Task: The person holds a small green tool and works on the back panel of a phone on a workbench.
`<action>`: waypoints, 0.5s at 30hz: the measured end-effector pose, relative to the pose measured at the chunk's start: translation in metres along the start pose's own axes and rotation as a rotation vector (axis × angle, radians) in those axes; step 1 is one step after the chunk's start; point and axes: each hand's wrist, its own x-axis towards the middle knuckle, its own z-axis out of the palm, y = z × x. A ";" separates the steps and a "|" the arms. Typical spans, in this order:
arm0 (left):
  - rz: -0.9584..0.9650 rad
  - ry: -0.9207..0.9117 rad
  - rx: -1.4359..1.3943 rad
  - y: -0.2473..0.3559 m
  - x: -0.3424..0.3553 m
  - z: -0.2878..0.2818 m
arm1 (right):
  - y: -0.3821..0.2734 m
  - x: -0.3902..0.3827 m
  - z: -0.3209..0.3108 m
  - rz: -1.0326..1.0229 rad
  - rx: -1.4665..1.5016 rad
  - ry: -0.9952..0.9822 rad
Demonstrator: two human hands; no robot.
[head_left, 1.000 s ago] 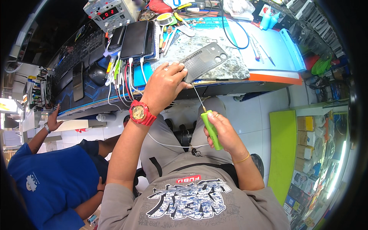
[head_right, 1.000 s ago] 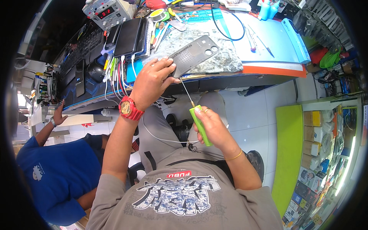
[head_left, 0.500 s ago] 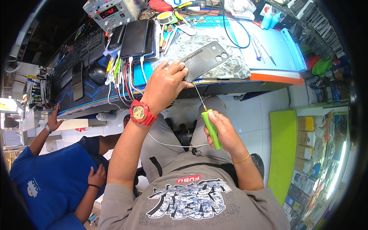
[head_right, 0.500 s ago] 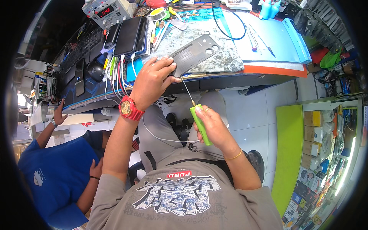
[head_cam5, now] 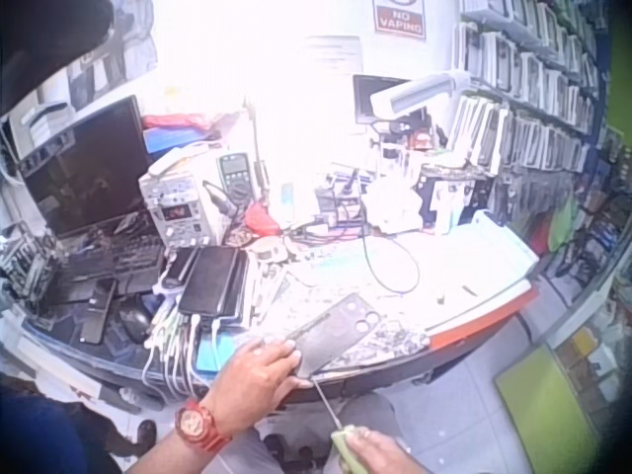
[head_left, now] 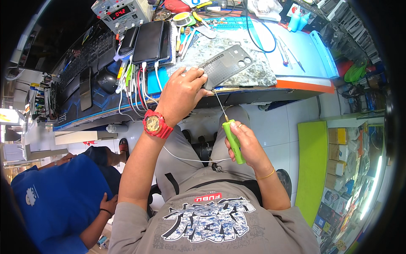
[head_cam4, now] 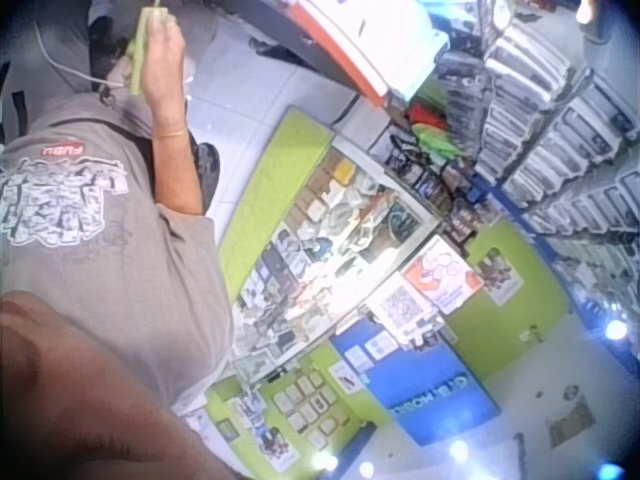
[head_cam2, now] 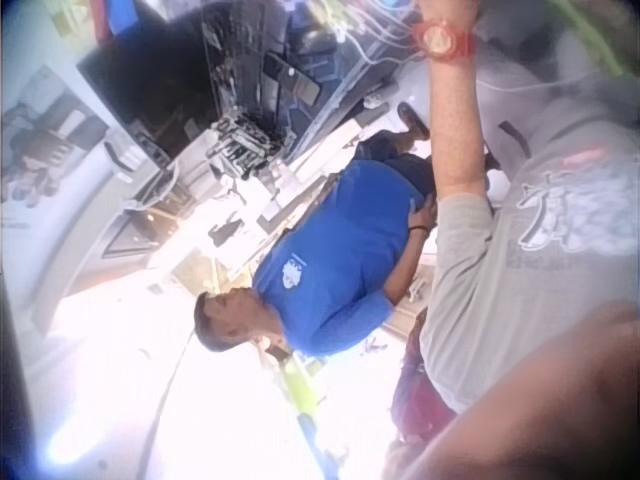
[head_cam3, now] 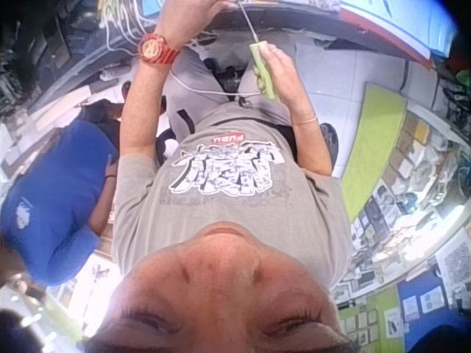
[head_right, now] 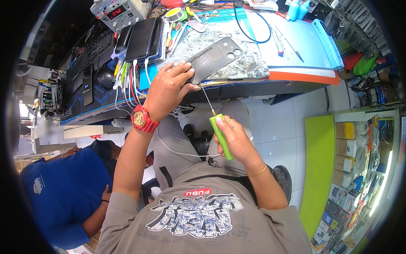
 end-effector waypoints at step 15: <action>0.000 -0.011 0.001 0.001 0.000 -0.001 | 0.001 0.000 -0.001 -0.004 0.011 0.004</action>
